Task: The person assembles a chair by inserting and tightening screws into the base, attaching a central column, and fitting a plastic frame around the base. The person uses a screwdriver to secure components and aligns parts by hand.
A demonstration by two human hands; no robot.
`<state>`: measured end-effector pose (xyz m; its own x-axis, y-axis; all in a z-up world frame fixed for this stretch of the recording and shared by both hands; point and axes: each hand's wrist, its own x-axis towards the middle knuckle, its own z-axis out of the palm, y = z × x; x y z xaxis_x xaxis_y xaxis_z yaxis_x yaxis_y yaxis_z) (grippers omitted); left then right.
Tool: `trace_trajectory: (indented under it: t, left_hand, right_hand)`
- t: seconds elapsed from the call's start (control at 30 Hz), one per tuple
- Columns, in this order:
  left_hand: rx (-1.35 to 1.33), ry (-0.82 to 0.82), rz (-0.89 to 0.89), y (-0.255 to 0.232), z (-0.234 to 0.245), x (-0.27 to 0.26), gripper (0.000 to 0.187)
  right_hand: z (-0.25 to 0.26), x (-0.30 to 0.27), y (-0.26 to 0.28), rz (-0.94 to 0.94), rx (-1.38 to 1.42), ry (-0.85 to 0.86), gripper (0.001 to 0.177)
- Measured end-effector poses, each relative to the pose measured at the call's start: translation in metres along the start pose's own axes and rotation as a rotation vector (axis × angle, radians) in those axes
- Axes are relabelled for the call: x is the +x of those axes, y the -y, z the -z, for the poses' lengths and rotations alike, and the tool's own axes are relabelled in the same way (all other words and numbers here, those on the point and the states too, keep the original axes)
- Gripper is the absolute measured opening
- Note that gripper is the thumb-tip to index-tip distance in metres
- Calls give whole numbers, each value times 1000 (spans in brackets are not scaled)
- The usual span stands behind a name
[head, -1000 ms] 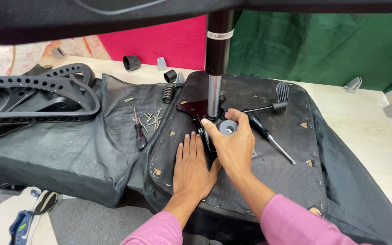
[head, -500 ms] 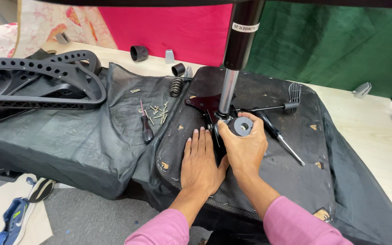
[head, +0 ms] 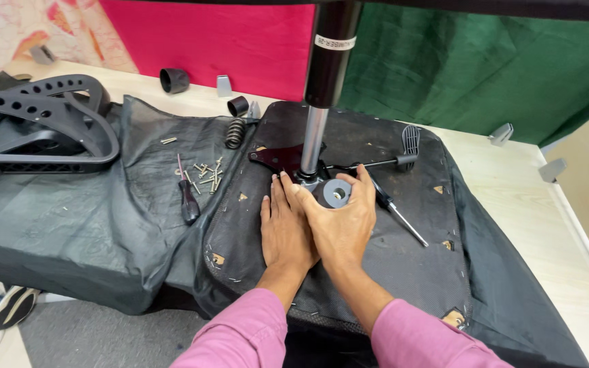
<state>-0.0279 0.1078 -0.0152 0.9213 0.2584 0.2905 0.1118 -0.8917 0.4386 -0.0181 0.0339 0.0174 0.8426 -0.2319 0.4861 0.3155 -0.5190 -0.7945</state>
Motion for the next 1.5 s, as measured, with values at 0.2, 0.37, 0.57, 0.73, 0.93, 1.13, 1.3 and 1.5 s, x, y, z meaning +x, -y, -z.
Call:
trace_trajectory:
  t: [0.2, 0.37, 0.57, 0.73, 0.93, 1.13, 1.3, 1.5]
  left_hand:
    - [101, 157, 50, 0, 0, 2, 102]
    - [123, 47, -44, 5, -4, 2, 87]
    - [-20, -10, -27, 7, -6, 2, 88]
    - [-56, 27, 9, 6, -3, 3, 97]
    - [-34, 64, 17, 3, 4, 4, 114]
    - [-67, 52, 31, -3, 8, 6, 115]
    - [-71, 58, 26, -3, 7, 6, 115]
    - [31, -41, -53, 3, -4, 4, 105]
  right_hand:
    - [-2, 2, 17, 31, 2, -93, 64]
    - [5, 6, 21, -242, 110, 79, 38]
    - [10, 12, 18, -93, 65, 111, 33]
    - [14, 16, 11, -65, 77, 205, 34]
    - [23, 28, 0, 93, 106, 368, 33]
    - [32, 58, -10, 181, 138, 682, 35]
    - [35, 54, -8, 136, 136, 669, 35]
    - [7, 4, 9, 230, 83, -92, 81]
